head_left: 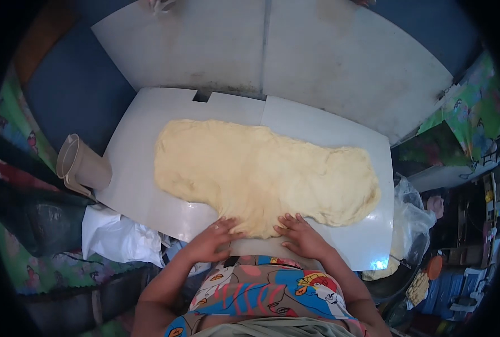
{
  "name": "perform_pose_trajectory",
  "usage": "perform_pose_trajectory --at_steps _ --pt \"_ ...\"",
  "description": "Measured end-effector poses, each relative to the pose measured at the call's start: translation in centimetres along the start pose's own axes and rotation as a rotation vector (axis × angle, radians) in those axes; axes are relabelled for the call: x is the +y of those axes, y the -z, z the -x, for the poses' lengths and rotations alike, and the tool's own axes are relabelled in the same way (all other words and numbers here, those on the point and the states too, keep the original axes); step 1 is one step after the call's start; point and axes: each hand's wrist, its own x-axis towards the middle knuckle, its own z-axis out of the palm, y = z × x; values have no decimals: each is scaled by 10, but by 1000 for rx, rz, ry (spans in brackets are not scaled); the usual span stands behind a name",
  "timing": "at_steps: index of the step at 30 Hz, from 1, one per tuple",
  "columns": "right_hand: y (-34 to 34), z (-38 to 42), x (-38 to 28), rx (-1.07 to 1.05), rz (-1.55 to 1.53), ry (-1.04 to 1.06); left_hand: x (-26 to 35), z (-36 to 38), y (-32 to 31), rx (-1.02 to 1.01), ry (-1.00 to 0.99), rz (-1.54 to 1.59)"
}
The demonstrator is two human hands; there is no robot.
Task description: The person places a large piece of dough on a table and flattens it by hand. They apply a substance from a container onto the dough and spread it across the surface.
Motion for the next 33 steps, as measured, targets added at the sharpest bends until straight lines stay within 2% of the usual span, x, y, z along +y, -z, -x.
perform_pose_trajectory --at_steps 1,2,4,5,6,7,8,10,12,15,17,18,20,21,23,24,26,27,28,30,31,33 --pt "5 -3 4 -3 0 9 -3 2 5 20 17 138" --pt "9 -3 7 -50 -101 -55 -4 0 8 23 21 136" --pt "20 -10 4 -98 -198 -117 -2 -11 16 231 125 -136" --pt "28 -17 -6 24 -213 -181 -1 -12 21 234 124 -138" --pt "32 -25 -14 149 -229 -245 0 -12 29 314 216 -278" --pt "32 -33 -20 186 -183 -172 0 -11 37 392 306 -420" --pt "30 -43 -27 196 -184 -175 -4 -12 43 388 298 -425" --pt "20 -66 -47 185 -146 23 -22 -11 48 217 349 -369" --pt "-8 -94 -52 141 -141 196 -49 -13 43 229 309 -360" --pt "-59 -133 -43 148 -159 254 -58 -23 45 227 272 -351" --pt "-74 -143 -41 68 115 57 -60 -27 44 276 353 -375" --pt "-72 -145 -43 67 121 71 -60 -28 40 290 357 -377" --pt "-67 -149 -48 -91 139 -77 -63 -28 31 391 317 -521" --pt "-61 -153 -53 -92 140 -60 -67 -30 27 402 327 -527" --pt "-46 -164 -68 -239 168 -251 -74 -30 17 509 287 -530" --pt "-40 -170 -73 -240 157 -241 -71 -28 18 505 299 -539" --pt "-30 -180 -80 -324 67 -388 -64 -33 30 452 396 -429" --pt "-38 -180 -83 -233 118 -398 -60 -34 34 435 405 -429" --pt "-47 -178 -85 -237 119 -396 -54 -35 41 436 408 -428" --pt "-61 -177 -85 -75 303 -371 -45 -35 50 223 479 -376" --pt "-64 -181 -82 -80 309 -369 -53 -31 42 227 480 -370" --pt "-66 -194 -74 -109 236 -439 -74 -17 21 444 182 -566"
